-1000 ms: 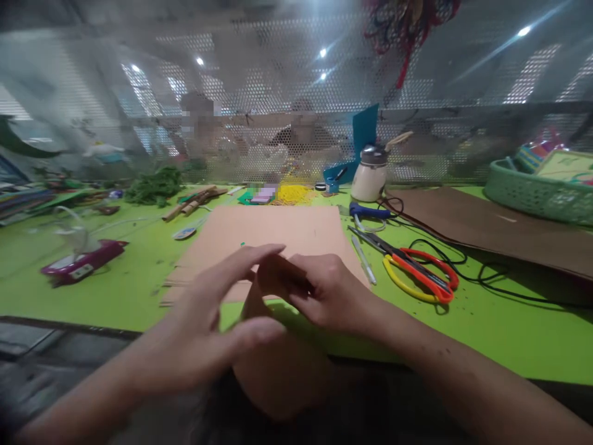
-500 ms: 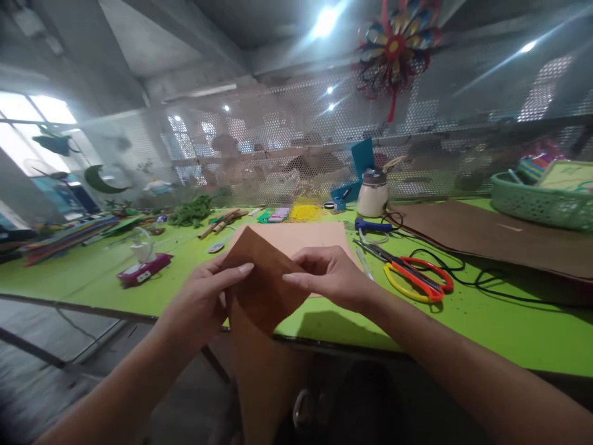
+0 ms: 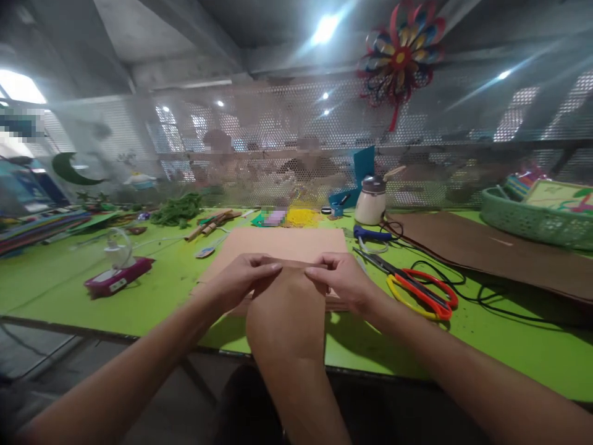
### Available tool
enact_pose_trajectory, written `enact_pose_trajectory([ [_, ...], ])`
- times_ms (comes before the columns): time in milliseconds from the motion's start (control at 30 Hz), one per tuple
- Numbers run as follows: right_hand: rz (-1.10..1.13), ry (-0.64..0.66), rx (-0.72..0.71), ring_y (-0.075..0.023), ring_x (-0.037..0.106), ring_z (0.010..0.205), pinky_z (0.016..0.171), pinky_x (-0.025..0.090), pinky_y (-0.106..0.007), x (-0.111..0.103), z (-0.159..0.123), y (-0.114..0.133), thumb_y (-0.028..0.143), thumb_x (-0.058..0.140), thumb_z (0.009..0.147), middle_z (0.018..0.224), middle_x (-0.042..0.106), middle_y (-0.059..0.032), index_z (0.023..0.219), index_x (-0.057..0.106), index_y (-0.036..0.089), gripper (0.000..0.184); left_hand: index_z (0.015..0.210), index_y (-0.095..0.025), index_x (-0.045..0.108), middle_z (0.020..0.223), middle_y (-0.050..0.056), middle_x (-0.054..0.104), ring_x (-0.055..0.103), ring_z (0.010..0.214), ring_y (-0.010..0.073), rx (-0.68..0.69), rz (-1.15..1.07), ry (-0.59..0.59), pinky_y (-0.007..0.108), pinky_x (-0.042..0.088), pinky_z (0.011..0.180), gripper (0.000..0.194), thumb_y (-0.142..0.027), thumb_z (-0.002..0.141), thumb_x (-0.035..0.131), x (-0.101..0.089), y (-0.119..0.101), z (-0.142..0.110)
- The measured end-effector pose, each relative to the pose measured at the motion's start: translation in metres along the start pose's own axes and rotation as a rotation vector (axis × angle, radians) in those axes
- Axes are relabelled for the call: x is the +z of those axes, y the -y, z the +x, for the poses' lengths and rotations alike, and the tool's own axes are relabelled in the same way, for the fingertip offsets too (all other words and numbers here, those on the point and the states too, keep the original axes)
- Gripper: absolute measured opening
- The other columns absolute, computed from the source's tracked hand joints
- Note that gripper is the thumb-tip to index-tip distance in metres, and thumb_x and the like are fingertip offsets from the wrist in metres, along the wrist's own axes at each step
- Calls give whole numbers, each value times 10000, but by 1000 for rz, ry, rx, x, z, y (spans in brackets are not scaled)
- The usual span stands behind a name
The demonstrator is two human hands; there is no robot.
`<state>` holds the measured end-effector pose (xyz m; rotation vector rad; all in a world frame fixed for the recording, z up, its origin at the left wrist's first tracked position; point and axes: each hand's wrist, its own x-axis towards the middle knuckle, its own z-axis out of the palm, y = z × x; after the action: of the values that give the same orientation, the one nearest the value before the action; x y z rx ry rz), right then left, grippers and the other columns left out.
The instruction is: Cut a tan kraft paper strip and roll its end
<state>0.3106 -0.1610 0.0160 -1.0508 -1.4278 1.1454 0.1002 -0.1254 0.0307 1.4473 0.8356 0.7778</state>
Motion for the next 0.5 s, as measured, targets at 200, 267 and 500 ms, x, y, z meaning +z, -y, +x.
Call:
enact_pose_trajectory([
  [200,69,-98,10,-125,545,654,598,427,-238,3,-34,7,373,650,735,730,617,-17,795,641,156,225,799,-107,658,725,41,637,547,643,135,61,-3,97,247,409,614,289,-385,718,651,12,10,21],
  [267,44,-63,-32,-167,584,807,732,461,-285,10,-51,12,378,605,781,902,649,-47,956,640,178,268,757,-112,657,676,15,609,521,632,119,158,80,80,226,397,598,251,-361,725,647,14,9,19],
  [500,-554,-429,-262,-160,520,555,505,384,-272,31,-130,47,304,589,801,559,561,-15,647,656,218,188,771,-156,694,760,40,664,577,731,158,636,234,4,246,453,667,119,-244,765,614,36,-32,-48],
])
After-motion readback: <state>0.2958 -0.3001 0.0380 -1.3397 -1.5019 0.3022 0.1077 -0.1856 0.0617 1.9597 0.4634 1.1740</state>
